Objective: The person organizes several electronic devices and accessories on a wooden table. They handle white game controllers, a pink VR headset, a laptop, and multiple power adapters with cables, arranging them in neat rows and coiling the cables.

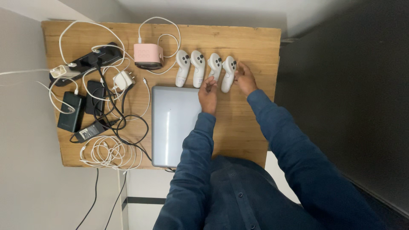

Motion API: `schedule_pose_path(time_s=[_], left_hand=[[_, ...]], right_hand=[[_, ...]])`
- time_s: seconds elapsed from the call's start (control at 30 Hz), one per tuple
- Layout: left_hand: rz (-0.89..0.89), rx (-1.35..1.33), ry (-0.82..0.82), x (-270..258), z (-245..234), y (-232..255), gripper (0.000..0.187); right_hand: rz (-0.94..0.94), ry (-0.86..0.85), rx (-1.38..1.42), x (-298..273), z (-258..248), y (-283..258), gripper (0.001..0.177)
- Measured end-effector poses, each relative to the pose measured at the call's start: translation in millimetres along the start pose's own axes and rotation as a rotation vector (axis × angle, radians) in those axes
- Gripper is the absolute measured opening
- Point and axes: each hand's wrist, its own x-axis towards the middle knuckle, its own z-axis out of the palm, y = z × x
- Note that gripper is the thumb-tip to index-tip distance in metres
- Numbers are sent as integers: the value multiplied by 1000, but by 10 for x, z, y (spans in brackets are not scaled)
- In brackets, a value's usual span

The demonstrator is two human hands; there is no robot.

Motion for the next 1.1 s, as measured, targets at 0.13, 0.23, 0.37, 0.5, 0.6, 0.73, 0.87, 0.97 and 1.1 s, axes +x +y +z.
schedule_pose_path(time_s=[0.13, 0.23, 0.37, 0.5, 0.6, 0.73, 0.87, 0.97, 1.1], left_hand=[[144, 67, 63, 9, -80, 182, 33], [330, 390, 213, 48, -301, 425, 35], [445, 728, 332, 245, -615, 737, 47], [428, 840, 272, 401, -750, 812, 61], [322, 784, 185, 488, -744, 795, 58], [251, 760, 161, 512, -714, 804, 52], [260, 778, 114, 503, -647, 826, 53], [251, 766, 65, 495, -549, 823, 52], [252, 738, 61, 461, -408, 746, 50]], right_hand=[[15, 15, -37, 34, -10, 33, 51], [26, -8, 54, -30, -15, 45, 53], [-37, -4, 110, -145, 93, 36, 56], [-114, -19, 88, -187, 143, -36, 53], [-95, -11, 12, -195, 139, -113, 53], [-141, -22, -48, -197, 157, -230, 49], [-186, -9, -132, -186, 108, -256, 49], [-183, 2, -118, -114, 29, -220, 49], [-354, 49, -229, -8, -126, -94, 48]])
